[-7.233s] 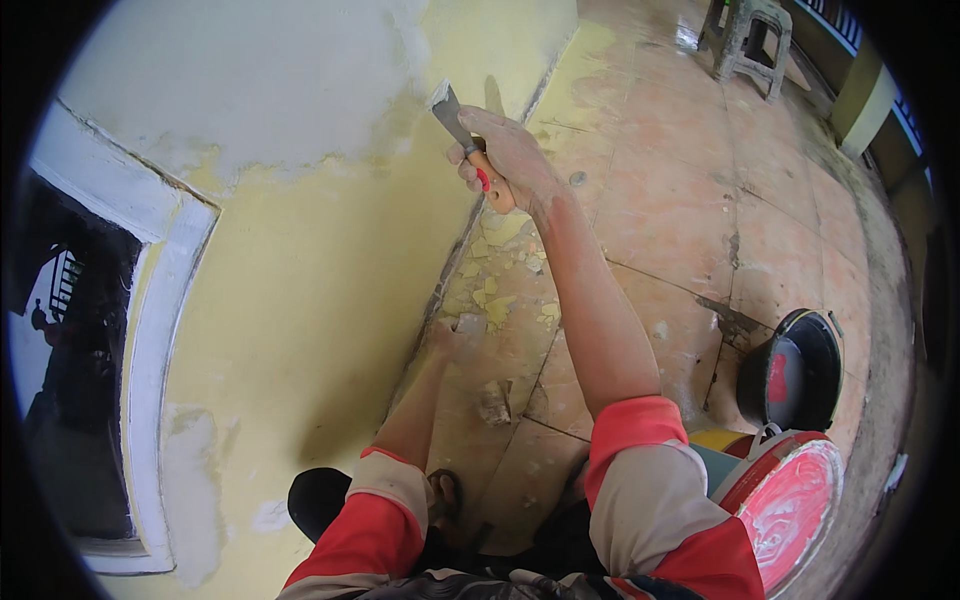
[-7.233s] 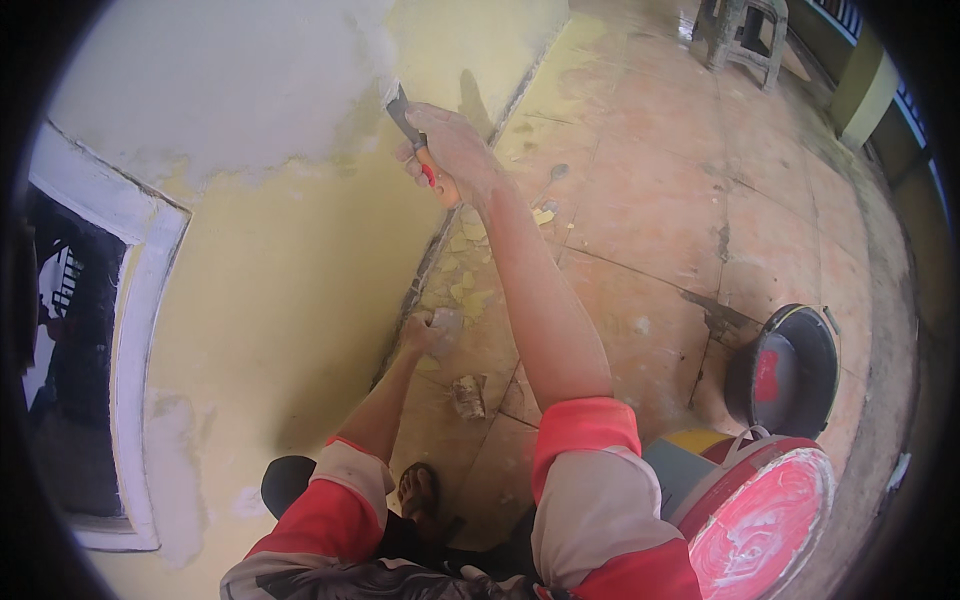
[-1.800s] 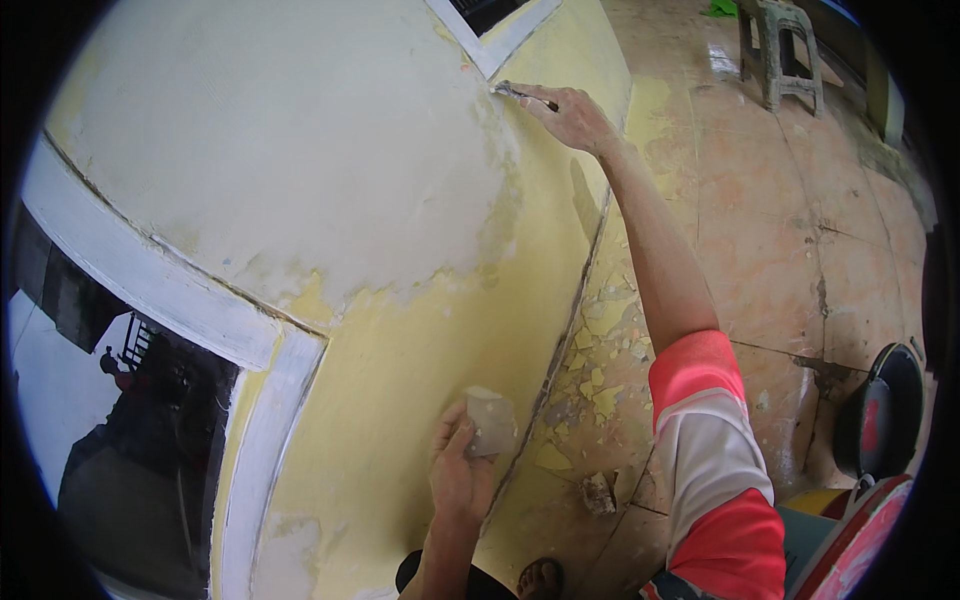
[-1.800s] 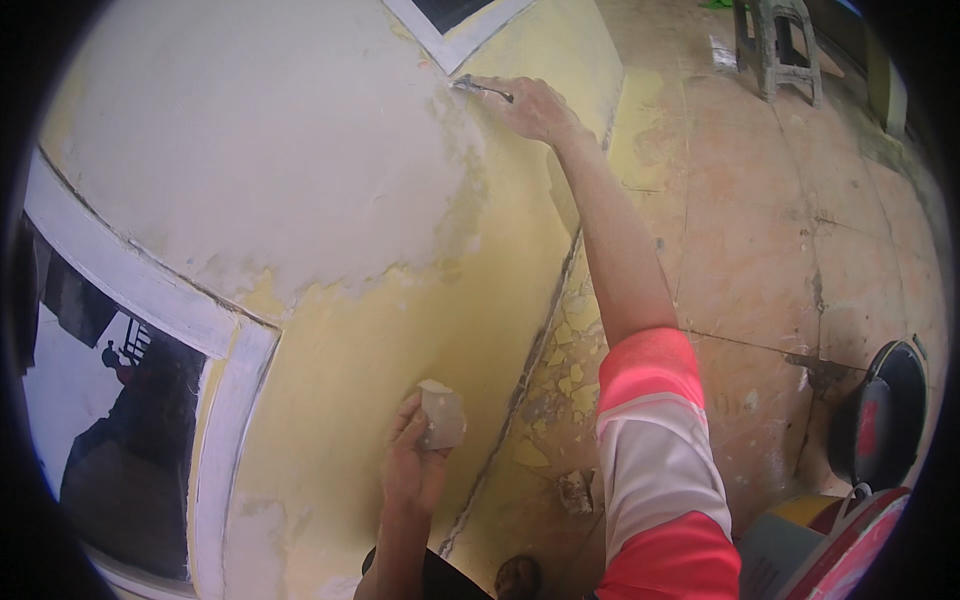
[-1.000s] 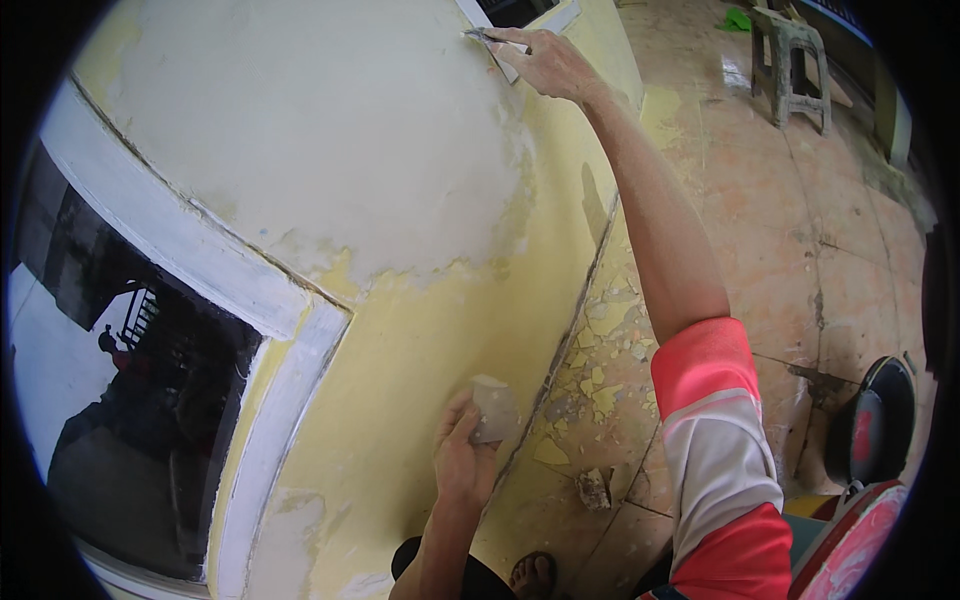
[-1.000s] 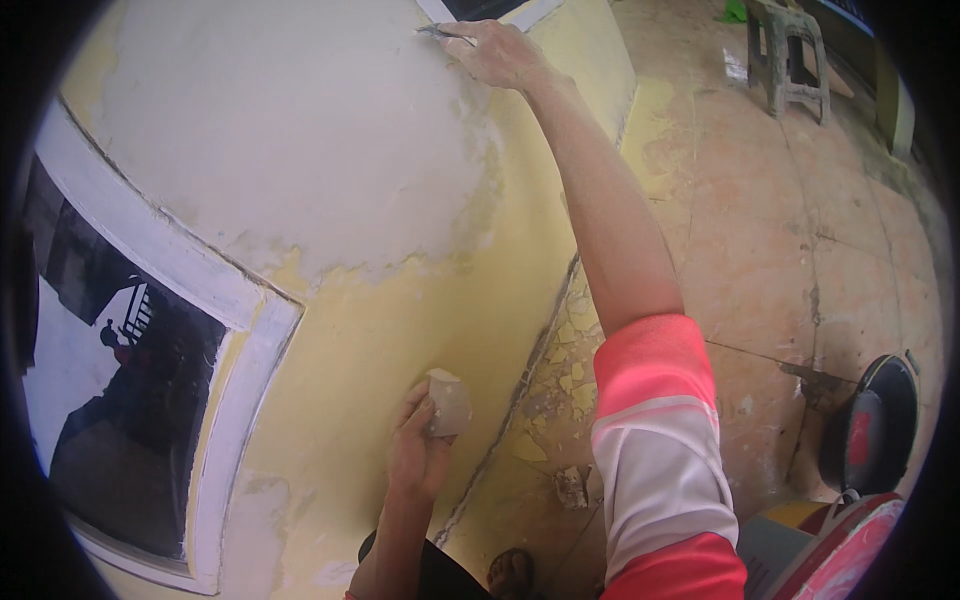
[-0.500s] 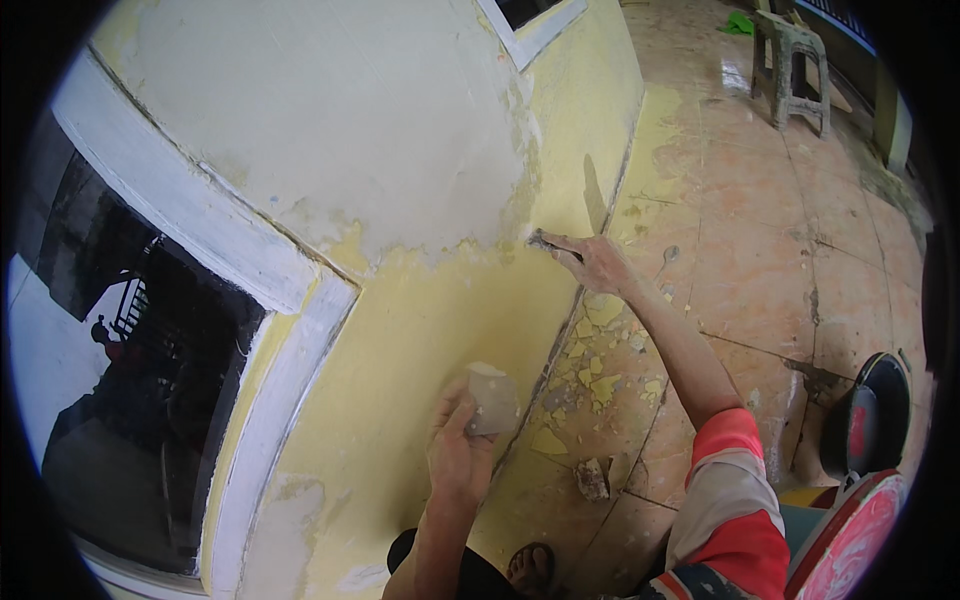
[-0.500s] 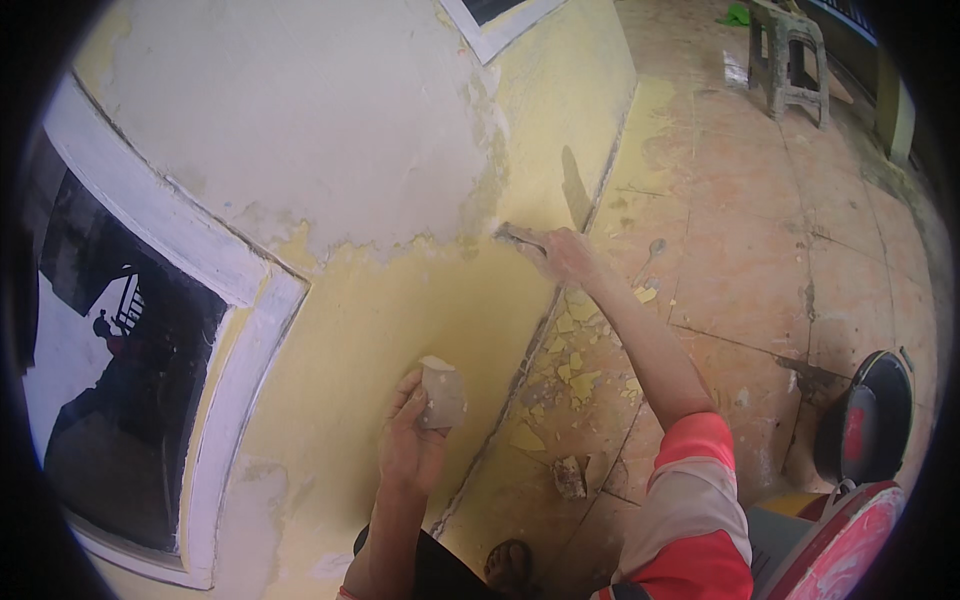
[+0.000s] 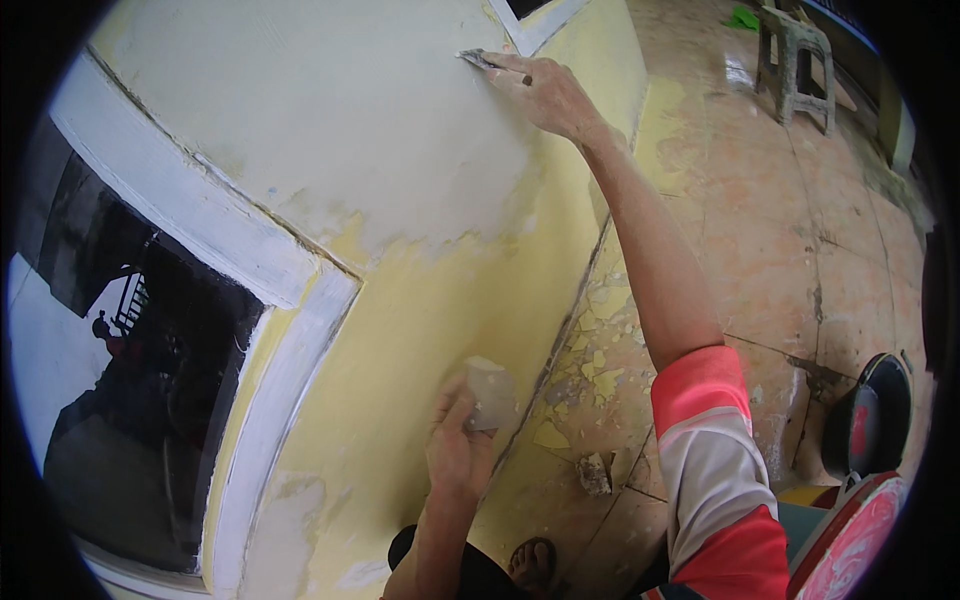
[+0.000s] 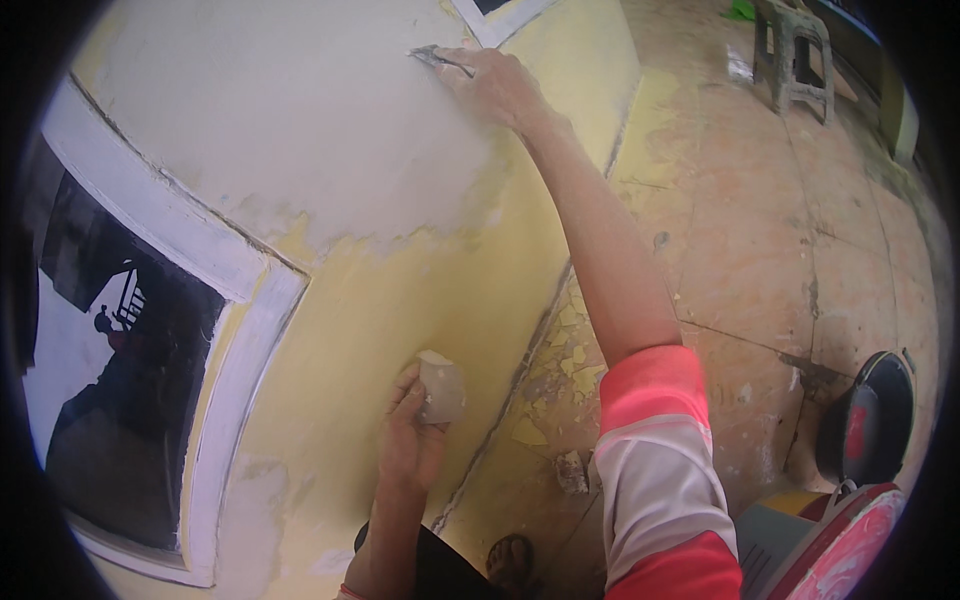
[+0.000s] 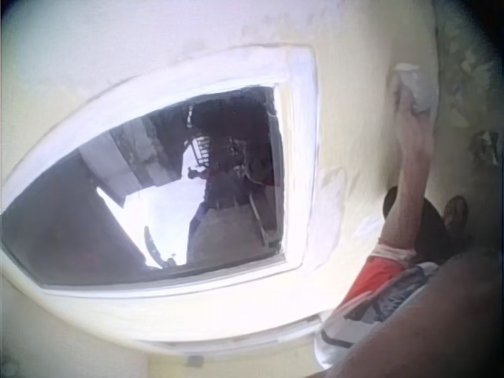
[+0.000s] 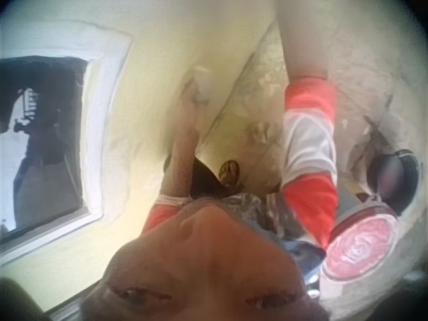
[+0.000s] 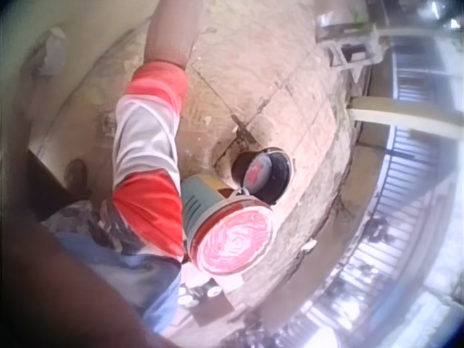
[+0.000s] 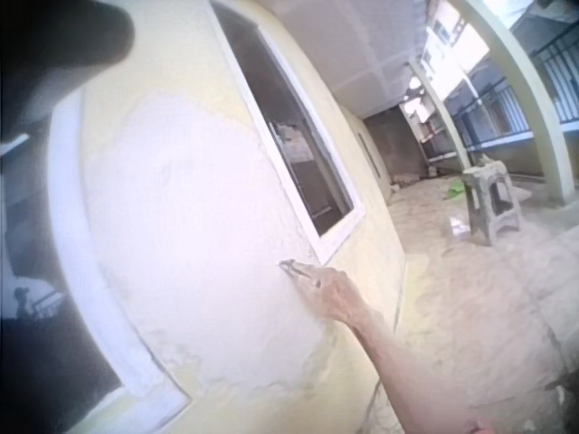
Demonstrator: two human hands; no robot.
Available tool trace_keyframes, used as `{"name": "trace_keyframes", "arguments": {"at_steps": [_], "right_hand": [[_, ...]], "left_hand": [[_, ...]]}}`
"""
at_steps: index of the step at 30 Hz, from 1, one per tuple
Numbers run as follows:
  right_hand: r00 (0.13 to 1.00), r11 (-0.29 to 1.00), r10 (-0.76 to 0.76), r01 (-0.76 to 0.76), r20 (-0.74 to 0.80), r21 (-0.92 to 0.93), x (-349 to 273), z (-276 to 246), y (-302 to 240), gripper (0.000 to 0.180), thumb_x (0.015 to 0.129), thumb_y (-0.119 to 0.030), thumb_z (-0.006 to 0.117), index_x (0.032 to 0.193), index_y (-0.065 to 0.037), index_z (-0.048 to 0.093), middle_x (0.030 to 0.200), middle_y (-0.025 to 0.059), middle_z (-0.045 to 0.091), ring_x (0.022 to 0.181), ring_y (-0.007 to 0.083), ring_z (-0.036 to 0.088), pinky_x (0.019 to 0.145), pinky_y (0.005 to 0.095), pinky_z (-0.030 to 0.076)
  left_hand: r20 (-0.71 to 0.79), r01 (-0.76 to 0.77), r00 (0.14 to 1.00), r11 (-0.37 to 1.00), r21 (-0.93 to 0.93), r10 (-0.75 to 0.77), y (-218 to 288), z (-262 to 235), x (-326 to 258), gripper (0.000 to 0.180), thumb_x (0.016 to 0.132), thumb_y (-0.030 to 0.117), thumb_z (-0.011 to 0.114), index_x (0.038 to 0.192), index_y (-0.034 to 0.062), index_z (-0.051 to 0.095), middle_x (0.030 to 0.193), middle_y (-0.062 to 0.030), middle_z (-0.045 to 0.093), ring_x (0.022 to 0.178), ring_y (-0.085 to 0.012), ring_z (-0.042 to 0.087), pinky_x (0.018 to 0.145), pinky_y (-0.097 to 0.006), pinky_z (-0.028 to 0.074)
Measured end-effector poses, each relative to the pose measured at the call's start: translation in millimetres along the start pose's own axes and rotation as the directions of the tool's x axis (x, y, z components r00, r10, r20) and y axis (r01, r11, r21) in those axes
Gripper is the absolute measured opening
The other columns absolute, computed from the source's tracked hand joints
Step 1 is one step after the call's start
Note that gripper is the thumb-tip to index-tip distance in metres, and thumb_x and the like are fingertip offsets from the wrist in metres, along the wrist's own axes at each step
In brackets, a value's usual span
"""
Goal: The person applies plaster to a yellow wall using a metal trowel and a red plastic spreader. They smooth the plaster around a window frame and along the wall-floor junction, occasionally dipping the spreader into a bucket of water.
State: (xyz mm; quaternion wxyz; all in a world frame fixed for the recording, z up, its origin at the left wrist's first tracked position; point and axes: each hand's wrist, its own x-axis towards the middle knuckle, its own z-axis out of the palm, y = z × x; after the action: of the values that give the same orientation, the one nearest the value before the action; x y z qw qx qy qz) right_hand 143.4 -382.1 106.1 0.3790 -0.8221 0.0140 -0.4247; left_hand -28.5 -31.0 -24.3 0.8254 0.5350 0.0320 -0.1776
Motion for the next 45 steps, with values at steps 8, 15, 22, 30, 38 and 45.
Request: {"name": "trace_keyframes", "arguments": {"at_steps": [8,15,22,30,38,45], "right_hand": [[0.980,0.981,0.148,-0.163,0.136,0.104,-251,104,61,0.043,0.104,-0.034,0.054,0.146,-0.027,0.058,0.123,0.0228,0.070,0.106,0.0415,0.069,0.096,0.0458,0.054],[0.989,0.980,0.146,-0.146,0.010,0.135,-166,44,28,0.042,0.101,-0.033,0.060,0.142,-0.022,0.063,0.120,0.0213,0.072,0.096,0.0342,0.072,0.090,0.0425,0.055],[0.981,0.996,-0.081,0.087,-0.178,0.029,-23,13,-29,0.044,0.102,-0.041,0.059,0.142,-0.024,0.064,0.097,0.0159,0.076,0.073,0.0212,0.059,0.080,0.0381,0.053],[0.986,0.960,0.130,-0.097,-0.109,0.263,-144,102,10,0.045,0.102,-0.034,0.059,0.145,-0.022,0.059,0.132,0.0178,0.068,0.116,0.0352,0.068,0.102,0.0413,0.051],[0.976,0.971,0.010,0.042,-0.217,0.234,-151,79,17,0.044,0.100,-0.031,0.062,0.143,-0.021,0.061,0.121,0.0185,0.073,0.108,0.0373,0.071,0.092,0.0401,0.056],[0.958,0.996,0.000,0.027,-0.288,0.089,14,25,-28,0.046,0.103,-0.041,0.056,0.146,-0.023,0.059,0.122,0.0216,0.071,0.102,0.0378,0.071,0.097,0.0401,0.052]], "left_hand": [[0.028,-0.018,0.999,1.000,-0.007,0.018,4,1,-5,0.034,0.104,0.010,0.052,0.138,0.0057,0.051,0.138,-0.0134,0.058,0.123,-0.0270,0.061,0.100,-0.044,0.055],[0.028,0.001,1.000,1.000,-0.029,0.000,1,2,-7,0.034,0.104,0.009,0.052,0.138,0.0058,0.050,0.138,-0.0138,0.058,0.124,-0.0273,0.060,0.101,-0.046,0.054],[0.045,-0.011,0.999,0.998,-0.063,0.014,3,-2,-10,0.033,0.103,0.009,0.053,0.136,0.0067,0.052,0.138,-0.0134,0.058,0.123,-0.0272,0.061,0.102,-0.046,0.054],[0.057,-0.032,0.998,0.999,-0.040,0.034,16,0,-15,0.035,0.102,0.009,0.054,0.137,0.0075,0.052,0.139,-0.0126,0.057,0.125,-0.0273,0.060,0.102,-0.046,0.054],[0.000,-0.003,1.000,1.000,-0.028,0.003,14,1,-17,0.034,0.104,0.010,0.052,0.138,0.0065,0.050,0.139,-0.0130,0.056,0.128,-0.0272,0.058,0.105,-0.047,0.052],[-0.006,0.004,1.000,0.999,-0.048,-0.004,9,4,-10,0.034,0.104,0.009,0.052,0.138,0.0061,0.051,0.137,-0.0129,0.058,0.127,-0.0270,0.058,0.104,-0.046,0.053]]}}
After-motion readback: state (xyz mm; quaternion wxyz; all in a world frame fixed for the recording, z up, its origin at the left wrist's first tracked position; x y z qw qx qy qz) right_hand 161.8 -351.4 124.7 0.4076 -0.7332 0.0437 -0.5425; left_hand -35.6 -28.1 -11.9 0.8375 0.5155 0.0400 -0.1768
